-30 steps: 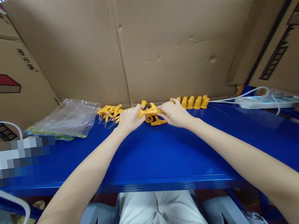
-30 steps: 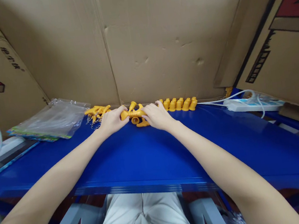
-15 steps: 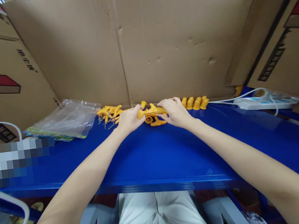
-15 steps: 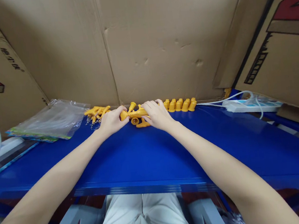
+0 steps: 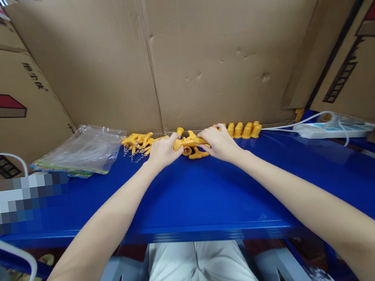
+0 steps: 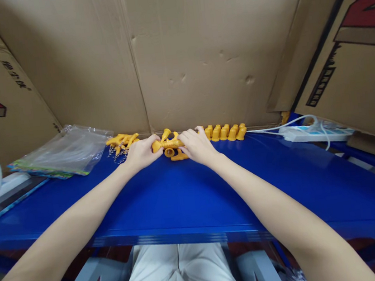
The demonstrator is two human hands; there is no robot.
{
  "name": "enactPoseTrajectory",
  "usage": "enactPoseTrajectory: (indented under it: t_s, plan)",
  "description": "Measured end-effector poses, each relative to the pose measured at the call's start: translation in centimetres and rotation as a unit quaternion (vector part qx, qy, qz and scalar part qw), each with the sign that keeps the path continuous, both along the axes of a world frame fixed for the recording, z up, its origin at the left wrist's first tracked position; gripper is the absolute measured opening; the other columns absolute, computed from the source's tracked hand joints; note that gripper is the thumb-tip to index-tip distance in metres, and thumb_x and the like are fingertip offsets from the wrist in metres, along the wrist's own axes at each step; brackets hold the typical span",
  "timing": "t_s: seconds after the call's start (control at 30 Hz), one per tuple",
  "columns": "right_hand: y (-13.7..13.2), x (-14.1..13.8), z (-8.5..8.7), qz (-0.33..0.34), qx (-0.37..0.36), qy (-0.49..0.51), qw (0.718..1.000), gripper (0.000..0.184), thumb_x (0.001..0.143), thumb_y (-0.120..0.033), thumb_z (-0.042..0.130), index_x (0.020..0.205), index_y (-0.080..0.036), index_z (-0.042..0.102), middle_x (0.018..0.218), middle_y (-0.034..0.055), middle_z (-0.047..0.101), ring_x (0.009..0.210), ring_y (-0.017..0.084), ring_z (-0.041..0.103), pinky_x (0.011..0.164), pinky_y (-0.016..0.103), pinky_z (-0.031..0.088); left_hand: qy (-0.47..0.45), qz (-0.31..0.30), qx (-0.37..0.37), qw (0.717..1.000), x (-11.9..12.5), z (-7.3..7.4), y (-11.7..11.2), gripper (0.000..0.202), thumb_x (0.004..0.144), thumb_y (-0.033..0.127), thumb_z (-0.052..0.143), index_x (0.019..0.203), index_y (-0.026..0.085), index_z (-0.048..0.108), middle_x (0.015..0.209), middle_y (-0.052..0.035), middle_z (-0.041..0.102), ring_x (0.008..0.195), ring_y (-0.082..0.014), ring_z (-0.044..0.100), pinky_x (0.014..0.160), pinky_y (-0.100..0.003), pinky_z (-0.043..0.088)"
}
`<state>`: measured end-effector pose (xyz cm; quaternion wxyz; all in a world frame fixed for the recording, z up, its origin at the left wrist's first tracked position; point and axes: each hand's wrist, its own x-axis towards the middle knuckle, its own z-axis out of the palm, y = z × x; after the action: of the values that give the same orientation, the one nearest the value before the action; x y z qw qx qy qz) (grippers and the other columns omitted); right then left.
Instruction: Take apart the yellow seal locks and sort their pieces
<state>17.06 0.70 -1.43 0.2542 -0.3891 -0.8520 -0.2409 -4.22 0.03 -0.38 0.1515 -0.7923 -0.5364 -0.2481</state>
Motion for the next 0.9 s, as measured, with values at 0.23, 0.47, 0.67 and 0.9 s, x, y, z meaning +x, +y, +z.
enactPoseTrajectory:
  t_s: [0.23, 0.47, 0.67, 0.9]
  plan:
    - [0.3, 0.3, -0.2, -0.012, 0.017, -0.015, 1.000, 0.022, 0.088, -0.023, 0.045, 0.104, -0.017, 0.059, 0.101, 0.0122, 0.064, 0.094, 0.026, 0.051, 0.087, 0.042, 0.026, 0.003, 0.004, -0.006, 1.000, 0.0, 0.2, -0.1, 0.033, 0.082, 0.036, 0.051, 0.110, 0.023, 0.064, 0.086, -0.0054, 0.073, 0.084, -0.0248, 0.068, 0.074, -0.033, 0.048]
    - [0.7, 0.8, -0.2, -0.051, 0.029, 0.003, 0.998, 0.019, 0.086, -0.023, 0.048, 0.101, -0.017, 0.058, 0.103, 0.0119, 0.064, 0.096, 0.027, 0.050, 0.089, 0.042, 0.025, -0.009, 0.028, -0.008, 1.000, -0.4, 0.1, 0.6, 0.033, 0.086, 0.030, 0.048, 0.114, 0.024, 0.064, 0.089, -0.0064, 0.073, 0.085, -0.0239, 0.068, 0.076, -0.034, 0.049]
    - [1.3, 1.4, -0.3, -0.078, 0.022, 0.045, 0.996, 0.018, 0.085, -0.025, 0.050, 0.098, -0.018, 0.061, 0.101, 0.0120, 0.064, 0.097, 0.027, 0.050, 0.086, 0.043, 0.027, -0.088, 0.047, 0.007, 0.995, -1.0, 0.2, 1.2, 0.035, 0.082, 0.017, 0.047, 0.112, 0.022, 0.062, 0.089, -0.0042, 0.072, 0.086, -0.0207, 0.067, 0.075, -0.030, 0.048]
    - [2.8, 3.0, -0.5, -0.161, -0.010, 0.130, 0.978, 0.021, 0.083, -0.032, 0.054, 0.094, -0.018, 0.065, 0.099, 0.0133, 0.065, 0.095, 0.030, 0.054, 0.081, 0.045, 0.035, -0.231, -0.033, 0.018, 0.972, -2.4, 0.4, 2.7, 0.056, 0.073, 0.005, 0.041, 0.125, 0.024, 0.050, 0.109, -0.0046, 0.067, 0.085, -0.0162, 0.063, 0.079, -0.031, 0.050]
